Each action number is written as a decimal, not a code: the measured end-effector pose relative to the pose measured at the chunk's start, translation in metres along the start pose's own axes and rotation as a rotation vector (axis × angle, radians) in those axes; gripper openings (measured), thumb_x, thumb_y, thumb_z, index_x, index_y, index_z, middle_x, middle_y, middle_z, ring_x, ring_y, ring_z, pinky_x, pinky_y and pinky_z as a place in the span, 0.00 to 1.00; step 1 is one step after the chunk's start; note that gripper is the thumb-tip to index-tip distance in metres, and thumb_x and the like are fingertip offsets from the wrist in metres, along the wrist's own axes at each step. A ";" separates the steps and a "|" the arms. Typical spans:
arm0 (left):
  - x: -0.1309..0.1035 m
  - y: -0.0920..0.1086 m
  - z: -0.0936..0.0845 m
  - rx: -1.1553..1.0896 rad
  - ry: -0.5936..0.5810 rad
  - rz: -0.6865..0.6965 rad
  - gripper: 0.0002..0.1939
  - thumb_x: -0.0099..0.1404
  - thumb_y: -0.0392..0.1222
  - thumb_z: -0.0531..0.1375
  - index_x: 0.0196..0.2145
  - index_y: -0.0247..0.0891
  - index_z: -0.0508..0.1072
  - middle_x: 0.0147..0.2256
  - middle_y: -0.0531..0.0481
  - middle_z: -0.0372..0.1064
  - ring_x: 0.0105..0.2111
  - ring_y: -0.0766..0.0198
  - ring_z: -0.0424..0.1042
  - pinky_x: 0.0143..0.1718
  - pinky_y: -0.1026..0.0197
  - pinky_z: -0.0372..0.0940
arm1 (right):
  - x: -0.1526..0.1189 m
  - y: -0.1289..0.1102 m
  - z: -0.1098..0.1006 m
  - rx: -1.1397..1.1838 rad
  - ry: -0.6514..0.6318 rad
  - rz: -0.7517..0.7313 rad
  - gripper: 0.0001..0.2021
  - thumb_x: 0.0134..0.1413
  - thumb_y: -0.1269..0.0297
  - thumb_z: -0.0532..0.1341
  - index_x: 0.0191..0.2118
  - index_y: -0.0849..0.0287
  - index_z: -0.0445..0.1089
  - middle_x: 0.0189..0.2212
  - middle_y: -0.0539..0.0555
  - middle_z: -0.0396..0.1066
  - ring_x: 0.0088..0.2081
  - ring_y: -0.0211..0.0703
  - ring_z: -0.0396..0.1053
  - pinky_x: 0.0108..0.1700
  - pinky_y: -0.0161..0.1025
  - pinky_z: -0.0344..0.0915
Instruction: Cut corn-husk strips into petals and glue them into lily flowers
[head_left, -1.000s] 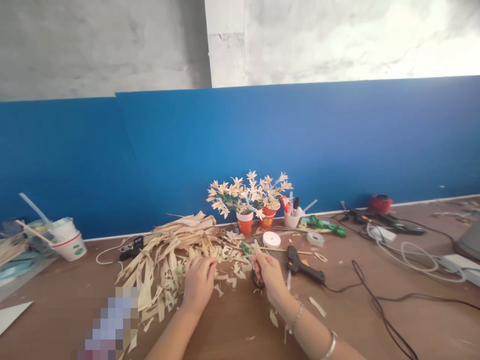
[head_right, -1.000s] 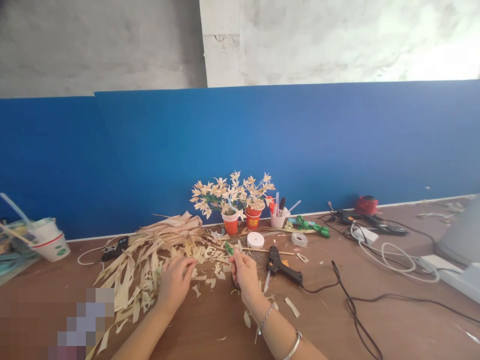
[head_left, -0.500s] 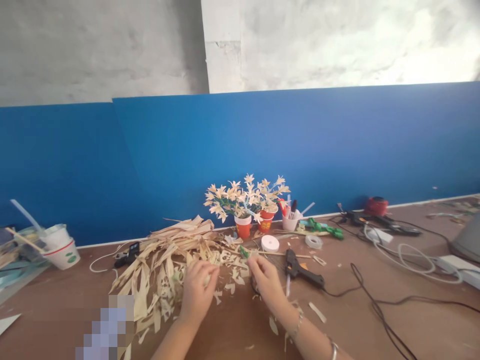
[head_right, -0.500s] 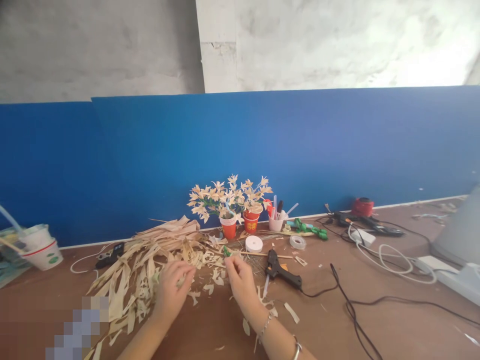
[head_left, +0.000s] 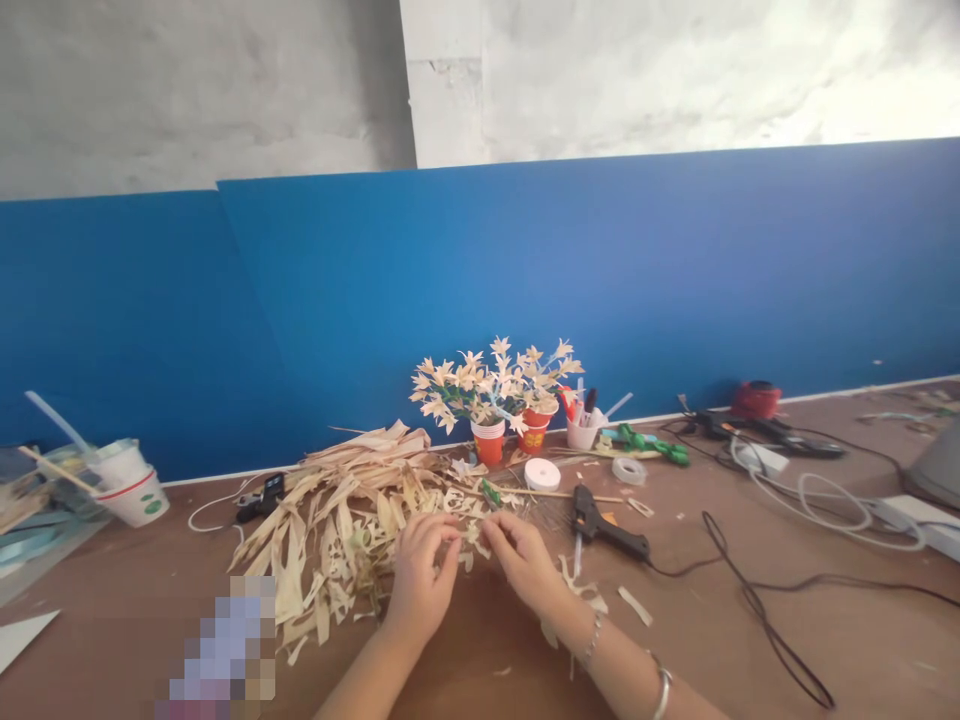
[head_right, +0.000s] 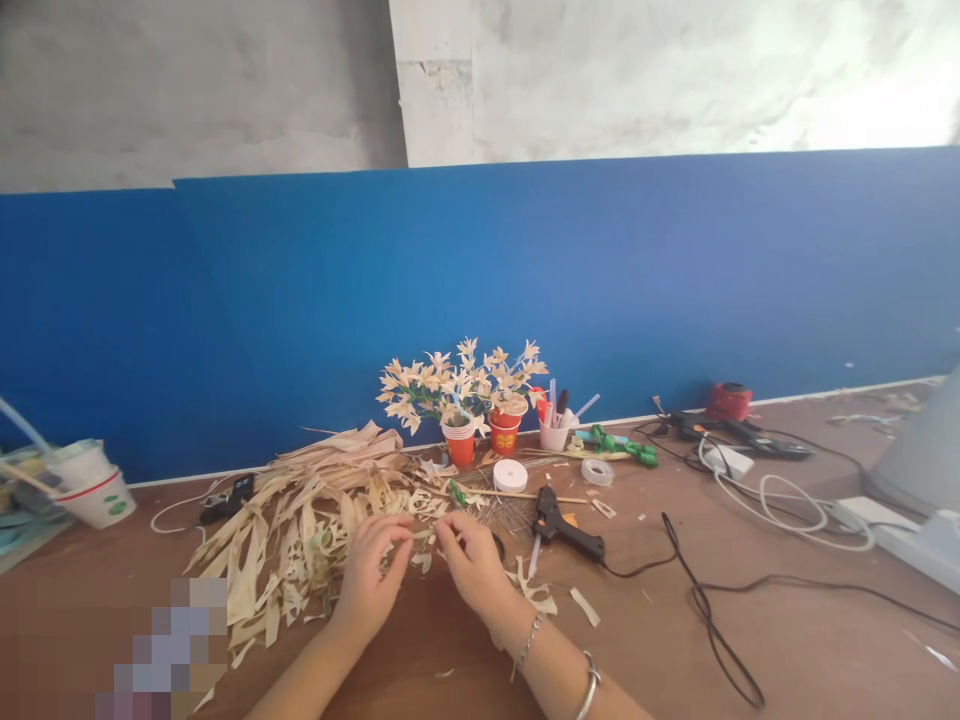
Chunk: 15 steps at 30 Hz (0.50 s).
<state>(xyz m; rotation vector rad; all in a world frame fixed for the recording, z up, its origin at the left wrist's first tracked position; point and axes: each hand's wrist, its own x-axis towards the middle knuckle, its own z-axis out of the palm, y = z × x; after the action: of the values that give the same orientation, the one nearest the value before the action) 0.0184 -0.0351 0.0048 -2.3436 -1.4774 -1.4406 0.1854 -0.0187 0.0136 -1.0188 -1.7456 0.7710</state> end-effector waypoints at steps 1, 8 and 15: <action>0.000 0.001 0.000 0.023 -0.002 0.013 0.07 0.63 0.35 0.54 0.31 0.41 0.70 0.37 0.47 0.73 0.42 0.56 0.68 0.44 0.51 0.61 | -0.001 0.001 0.000 -0.061 0.034 -0.086 0.10 0.59 0.62 0.51 0.35 0.59 0.68 0.33 0.55 0.70 0.35 0.44 0.67 0.38 0.39 0.62; 0.000 0.009 -0.002 0.149 -0.043 0.079 0.08 0.61 0.33 0.54 0.30 0.41 0.71 0.33 0.48 0.73 0.39 0.56 0.68 0.41 0.52 0.60 | -0.006 -0.004 0.002 -0.419 0.005 -0.425 0.12 0.53 0.74 0.55 0.42 0.55 0.68 0.36 0.54 0.72 0.41 0.46 0.66 0.48 0.46 0.54; 0.001 0.010 -0.003 0.188 -0.019 0.069 0.08 0.62 0.34 0.54 0.30 0.42 0.71 0.33 0.48 0.72 0.39 0.56 0.68 0.41 0.52 0.58 | -0.004 -0.002 0.001 -0.486 0.041 -0.389 0.07 0.57 0.73 0.53 0.32 0.58 0.67 0.27 0.52 0.70 0.34 0.43 0.64 0.44 0.43 0.52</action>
<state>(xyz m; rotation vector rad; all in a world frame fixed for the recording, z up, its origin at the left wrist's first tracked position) 0.0239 -0.0415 0.0112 -2.2781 -1.4505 -1.2095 0.1848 -0.0232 0.0134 -0.9460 -2.0614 0.0775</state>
